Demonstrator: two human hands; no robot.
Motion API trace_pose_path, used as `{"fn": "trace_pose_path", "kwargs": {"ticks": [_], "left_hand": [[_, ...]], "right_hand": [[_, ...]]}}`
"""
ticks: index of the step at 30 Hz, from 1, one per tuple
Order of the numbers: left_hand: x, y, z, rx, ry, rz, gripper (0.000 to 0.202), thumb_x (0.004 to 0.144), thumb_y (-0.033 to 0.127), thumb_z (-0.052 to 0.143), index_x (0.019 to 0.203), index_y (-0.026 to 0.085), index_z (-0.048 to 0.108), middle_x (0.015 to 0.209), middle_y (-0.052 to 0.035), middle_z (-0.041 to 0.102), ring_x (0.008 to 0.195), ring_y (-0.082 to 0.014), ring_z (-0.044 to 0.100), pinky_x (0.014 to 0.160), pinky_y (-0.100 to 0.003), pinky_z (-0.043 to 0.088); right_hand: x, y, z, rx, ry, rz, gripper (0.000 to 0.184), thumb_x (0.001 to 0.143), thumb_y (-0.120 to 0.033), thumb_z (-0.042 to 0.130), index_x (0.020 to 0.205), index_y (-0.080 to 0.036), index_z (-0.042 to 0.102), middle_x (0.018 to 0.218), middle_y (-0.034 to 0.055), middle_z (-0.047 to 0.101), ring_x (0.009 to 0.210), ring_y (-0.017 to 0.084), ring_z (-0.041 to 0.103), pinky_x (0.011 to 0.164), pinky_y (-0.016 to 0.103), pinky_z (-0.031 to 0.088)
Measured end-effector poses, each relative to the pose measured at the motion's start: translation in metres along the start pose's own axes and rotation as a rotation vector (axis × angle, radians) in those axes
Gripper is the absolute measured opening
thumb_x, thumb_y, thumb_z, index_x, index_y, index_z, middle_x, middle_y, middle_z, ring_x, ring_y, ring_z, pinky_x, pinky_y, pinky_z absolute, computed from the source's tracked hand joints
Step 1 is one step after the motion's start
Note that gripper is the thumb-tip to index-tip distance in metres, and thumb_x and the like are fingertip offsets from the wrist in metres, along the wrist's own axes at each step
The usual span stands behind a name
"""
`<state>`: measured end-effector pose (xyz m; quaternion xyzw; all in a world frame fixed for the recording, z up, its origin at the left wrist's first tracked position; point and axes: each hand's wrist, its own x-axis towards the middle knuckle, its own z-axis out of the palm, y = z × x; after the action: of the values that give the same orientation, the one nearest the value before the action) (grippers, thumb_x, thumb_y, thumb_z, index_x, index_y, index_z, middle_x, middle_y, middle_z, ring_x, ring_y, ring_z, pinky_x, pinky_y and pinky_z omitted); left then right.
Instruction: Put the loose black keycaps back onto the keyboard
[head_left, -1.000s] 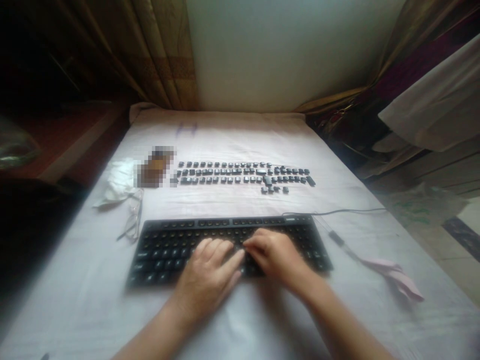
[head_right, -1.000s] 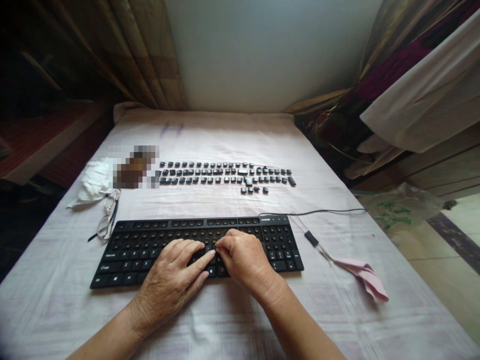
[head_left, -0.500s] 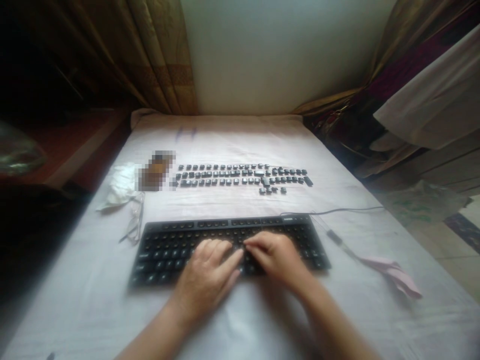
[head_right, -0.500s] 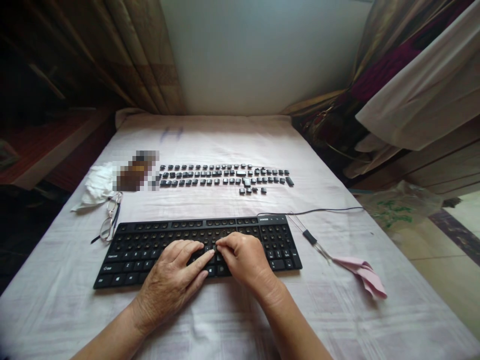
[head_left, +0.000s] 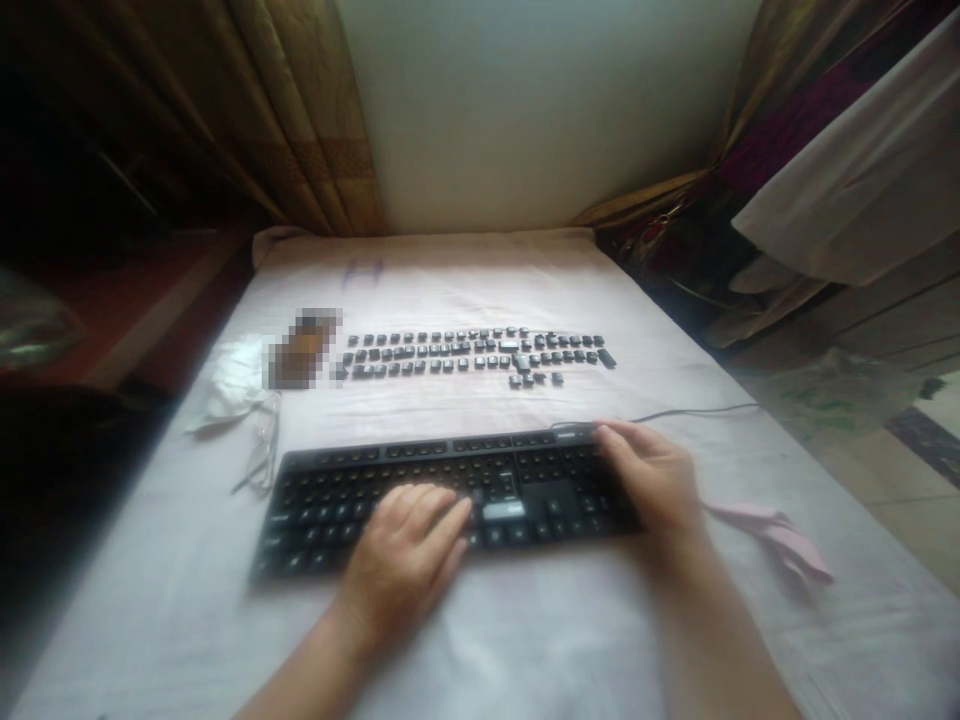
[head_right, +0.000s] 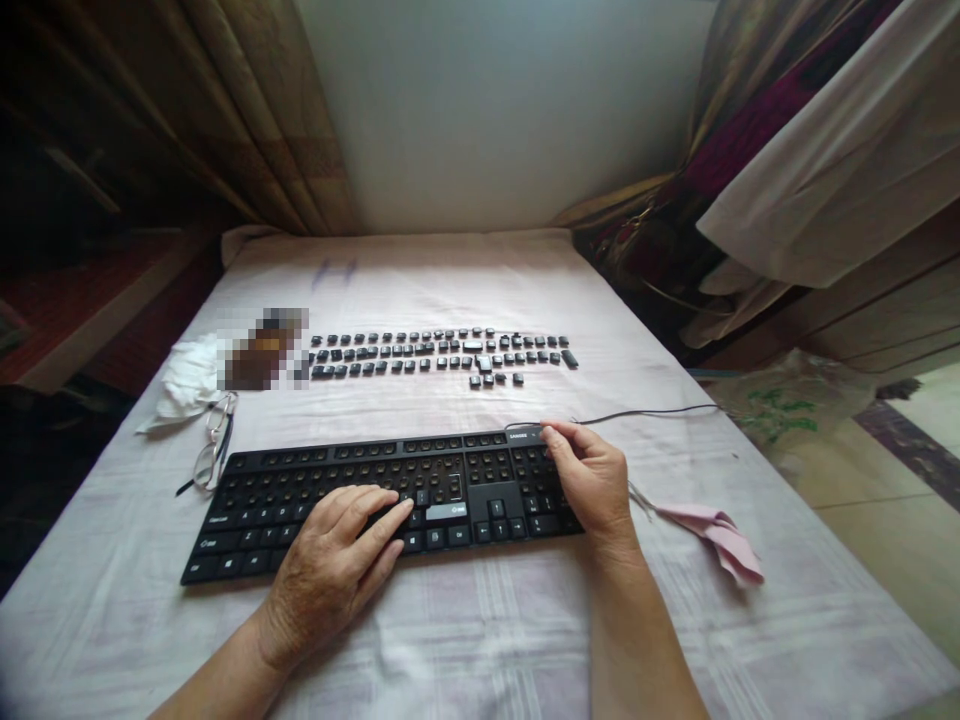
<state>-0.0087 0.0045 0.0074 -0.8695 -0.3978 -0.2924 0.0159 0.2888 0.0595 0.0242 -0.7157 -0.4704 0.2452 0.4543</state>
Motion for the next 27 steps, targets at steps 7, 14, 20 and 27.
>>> {"fn": "trace_pose_path", "kwargs": {"ticks": [7, 14, 20, 27], "left_hand": [[-0.002, 0.013, 0.006, -0.018, 0.006, 0.005, 0.030, 0.095, 0.027, 0.054, 0.121, 0.022, 0.066, 0.119, -0.0091, 0.065, 0.115, -0.0253, 0.055, 0.105, -0.045, 0.040], [-0.006, 0.021, 0.015, -0.033, -0.050, -0.014, 0.032, 0.094, 0.032, 0.054, 0.122, 0.023, 0.066, 0.122, -0.0095, 0.063, 0.118, -0.0254, 0.054, 0.110, -0.045, 0.036], [-0.003, 0.022, 0.013, -0.044, -0.056, -0.019, 0.031, 0.093, 0.030, 0.056, 0.121, 0.024, 0.067, 0.120, -0.0068, 0.067, 0.117, -0.0243, 0.055, 0.110, -0.045, 0.037], [-0.004, 0.022, 0.015, -0.059, -0.055, -0.045, 0.029, 0.095, 0.029, 0.055, 0.121, 0.027, 0.067, 0.127, -0.0043, 0.065, 0.122, -0.0240, 0.053, 0.111, -0.044, 0.034]], "right_hand": [[0.001, 0.008, 0.003, -0.012, 0.024, -0.033, 0.032, 0.070, -0.045, 0.066, 0.084, -0.019, 0.079, 0.084, 0.0085, 0.078, 0.081, 0.027, 0.072, 0.077, 0.038, 0.056], [-0.001, 0.008, 0.005, -0.057, -0.017, -0.080, 0.030, 0.073, -0.044, 0.064, 0.084, -0.020, 0.078, 0.086, 0.0074, 0.078, 0.084, 0.028, 0.072, 0.080, 0.039, 0.056], [-0.001, 0.011, 0.006, -0.091, -0.036, -0.105, 0.029, 0.076, -0.044, 0.063, 0.085, -0.021, 0.078, 0.086, 0.0070, 0.078, 0.084, 0.027, 0.072, 0.084, 0.039, 0.055], [-0.005, 0.005, 0.006, -0.133, -0.001, -0.252, 0.023, 0.081, -0.038, 0.060, 0.084, -0.022, 0.076, 0.086, 0.0066, 0.077, 0.082, 0.025, 0.072, 0.081, 0.038, 0.056]]}}
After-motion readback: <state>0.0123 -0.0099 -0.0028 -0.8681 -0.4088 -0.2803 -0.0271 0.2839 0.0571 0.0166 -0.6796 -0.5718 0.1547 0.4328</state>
